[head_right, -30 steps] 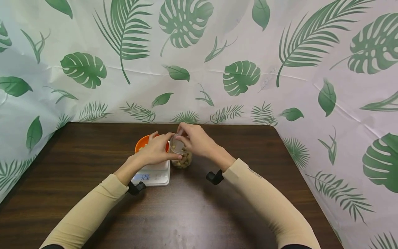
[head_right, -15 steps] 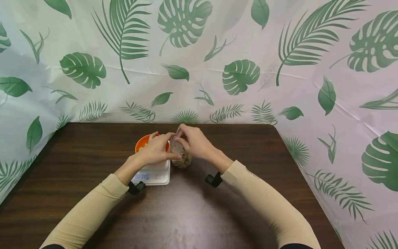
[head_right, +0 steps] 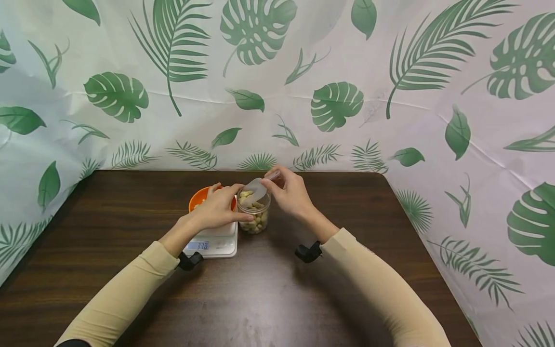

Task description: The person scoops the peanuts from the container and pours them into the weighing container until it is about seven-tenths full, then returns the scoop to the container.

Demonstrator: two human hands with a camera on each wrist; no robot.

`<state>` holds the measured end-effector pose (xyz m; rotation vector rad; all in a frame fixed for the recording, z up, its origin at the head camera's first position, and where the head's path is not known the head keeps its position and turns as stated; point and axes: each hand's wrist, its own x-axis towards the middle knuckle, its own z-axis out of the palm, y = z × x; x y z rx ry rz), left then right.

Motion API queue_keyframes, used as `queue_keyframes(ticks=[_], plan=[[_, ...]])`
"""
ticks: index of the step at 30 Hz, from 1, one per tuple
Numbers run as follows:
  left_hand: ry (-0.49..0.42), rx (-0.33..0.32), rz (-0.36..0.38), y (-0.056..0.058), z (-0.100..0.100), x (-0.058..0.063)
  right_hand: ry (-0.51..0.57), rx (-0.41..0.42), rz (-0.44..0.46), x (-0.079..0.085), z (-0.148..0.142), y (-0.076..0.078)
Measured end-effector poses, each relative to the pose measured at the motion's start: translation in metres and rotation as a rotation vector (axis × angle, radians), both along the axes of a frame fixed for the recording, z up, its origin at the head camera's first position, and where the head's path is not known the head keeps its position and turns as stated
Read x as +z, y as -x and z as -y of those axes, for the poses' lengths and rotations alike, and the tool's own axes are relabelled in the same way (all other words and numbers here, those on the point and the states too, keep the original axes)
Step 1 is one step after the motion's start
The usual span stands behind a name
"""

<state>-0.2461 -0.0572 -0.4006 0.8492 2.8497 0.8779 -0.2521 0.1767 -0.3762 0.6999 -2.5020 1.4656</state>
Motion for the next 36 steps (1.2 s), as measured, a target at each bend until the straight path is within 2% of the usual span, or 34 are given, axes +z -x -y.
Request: queue_keyframes(ticks=[9,17,28,36], plan=[[0.016,0.006,0.004,0.001,-0.002,-0.002,0.23,0.029,0.091,-0.008,-0.009,-0.002],[0.012,0.015,0.006,0.001,-0.001,-0.004,0.326,0.046,0.109,-0.016,-0.014,-0.004],[-0.002,0.007,-0.012,0.0,0.0,-0.005,0.501,0.028,0.17,-0.027,-0.017,-0.01],[0.01,0.015,-0.009,0.0,0.0,-0.005,0.586,0.009,0.203,-0.032,-0.018,-0.012]])
